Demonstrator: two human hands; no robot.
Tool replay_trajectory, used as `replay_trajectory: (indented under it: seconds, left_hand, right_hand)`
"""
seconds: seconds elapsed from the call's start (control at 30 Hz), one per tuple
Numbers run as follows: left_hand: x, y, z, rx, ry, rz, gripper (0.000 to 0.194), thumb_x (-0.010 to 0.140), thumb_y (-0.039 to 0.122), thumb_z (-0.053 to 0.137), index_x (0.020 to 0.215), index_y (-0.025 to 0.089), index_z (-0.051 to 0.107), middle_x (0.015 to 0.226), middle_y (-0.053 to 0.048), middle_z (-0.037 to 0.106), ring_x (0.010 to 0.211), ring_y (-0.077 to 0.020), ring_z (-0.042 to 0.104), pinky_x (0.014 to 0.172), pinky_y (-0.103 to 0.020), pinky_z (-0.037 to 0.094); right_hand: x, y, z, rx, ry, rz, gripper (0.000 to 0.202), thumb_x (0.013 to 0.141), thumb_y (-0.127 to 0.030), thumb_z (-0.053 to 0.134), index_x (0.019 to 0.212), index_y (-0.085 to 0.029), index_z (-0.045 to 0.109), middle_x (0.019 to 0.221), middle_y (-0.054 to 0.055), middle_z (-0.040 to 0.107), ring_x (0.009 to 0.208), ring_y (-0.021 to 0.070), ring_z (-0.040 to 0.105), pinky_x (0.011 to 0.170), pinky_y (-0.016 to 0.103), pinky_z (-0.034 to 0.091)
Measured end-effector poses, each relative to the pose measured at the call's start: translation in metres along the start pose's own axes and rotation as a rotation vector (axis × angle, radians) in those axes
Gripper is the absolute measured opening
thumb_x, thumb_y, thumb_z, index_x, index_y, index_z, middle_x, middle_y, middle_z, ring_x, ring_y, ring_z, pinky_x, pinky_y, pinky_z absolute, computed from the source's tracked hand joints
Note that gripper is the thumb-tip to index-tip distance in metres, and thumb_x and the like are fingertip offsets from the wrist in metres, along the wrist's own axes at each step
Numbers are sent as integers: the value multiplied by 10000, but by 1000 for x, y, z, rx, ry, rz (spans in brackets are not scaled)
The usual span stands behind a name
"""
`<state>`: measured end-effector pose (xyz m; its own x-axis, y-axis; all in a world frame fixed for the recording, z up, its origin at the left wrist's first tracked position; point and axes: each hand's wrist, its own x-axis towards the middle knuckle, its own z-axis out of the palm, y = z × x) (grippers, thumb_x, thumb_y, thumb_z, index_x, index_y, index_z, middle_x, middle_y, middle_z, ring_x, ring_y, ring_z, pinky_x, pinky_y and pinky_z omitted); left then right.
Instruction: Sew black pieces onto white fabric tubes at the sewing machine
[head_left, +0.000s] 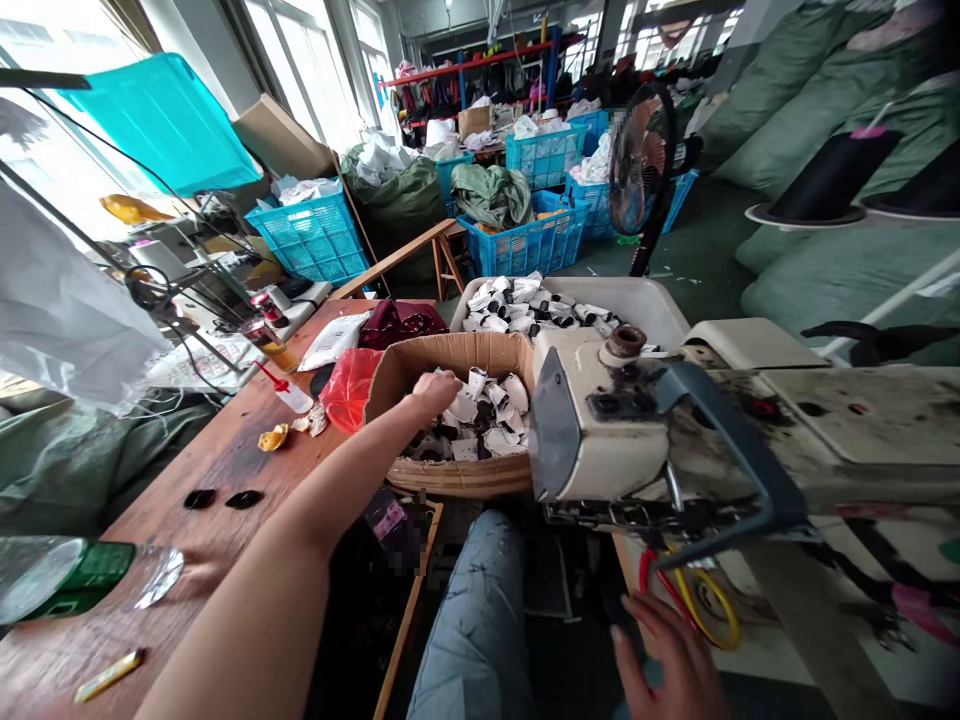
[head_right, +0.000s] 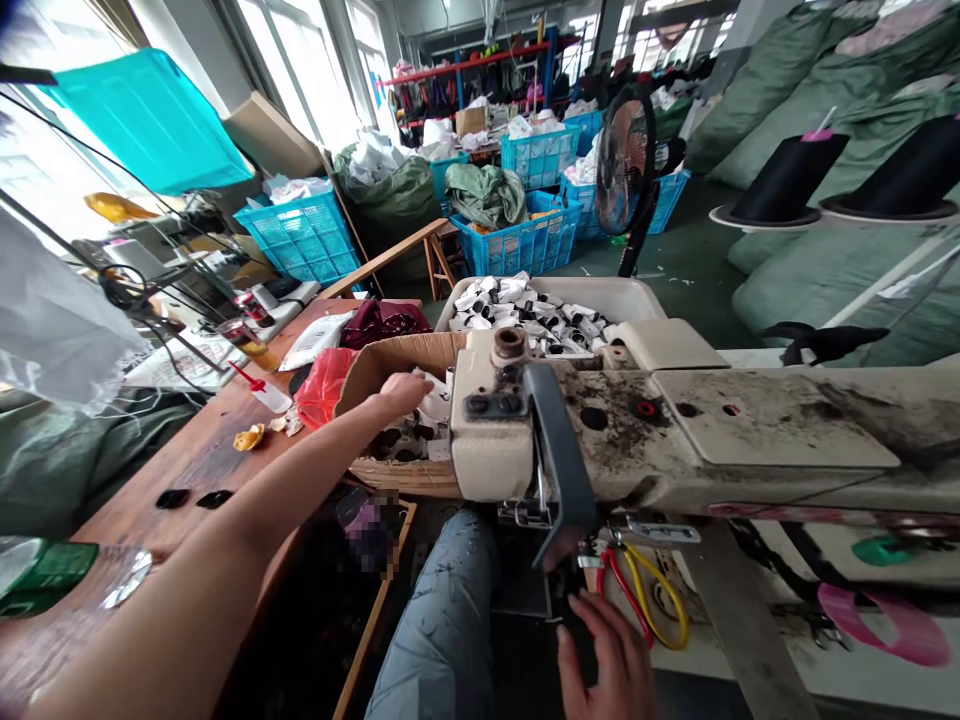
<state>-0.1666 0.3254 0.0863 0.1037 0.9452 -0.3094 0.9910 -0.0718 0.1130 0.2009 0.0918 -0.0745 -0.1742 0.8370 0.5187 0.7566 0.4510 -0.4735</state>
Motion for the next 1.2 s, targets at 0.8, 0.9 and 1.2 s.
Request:
replay_trajectory:
  seconds: [0.8, 0.9, 1.2]
  left_hand:
    - [-288, 111, 180, -1301, -85, 89, 424, 898, 509, 680, 1181, 201, 609, 1104, -100, 612, 1021, -239, 590, 808, -337, 552]
    - [-290, 117, 179, -1246, -53, 114, 362, 913, 471, 670, 1145, 202, 602, 1055, -80, 611, 947, -206, 579, 773, -312, 530]
    - [-291, 122, 173, -1373, -46, 250, 250, 919, 425, 670, 905, 185, 603, 1086, -90, 598, 1021, -198, 574, 799, -290, 530]
  right_hand:
    - [-17, -120, -47, 792, -885, 354, 911, 858, -373, 742, 1603, -239, 235, 1148, 105, 704, 798, 207, 718, 717, 334, 603]
    - [2, -109, -58, 688, -739, 137, 430, 996, -361, 568, 1410, -246, 558, 1220, 113, 660, 925, 192, 712, 796, 307, 600]
    - [28, -100, -53, 349, -588, -325, 180, 971, -215, 589, 1093, -214, 721, 1143, 103, 662, 922, 192, 706, 746, 297, 610]
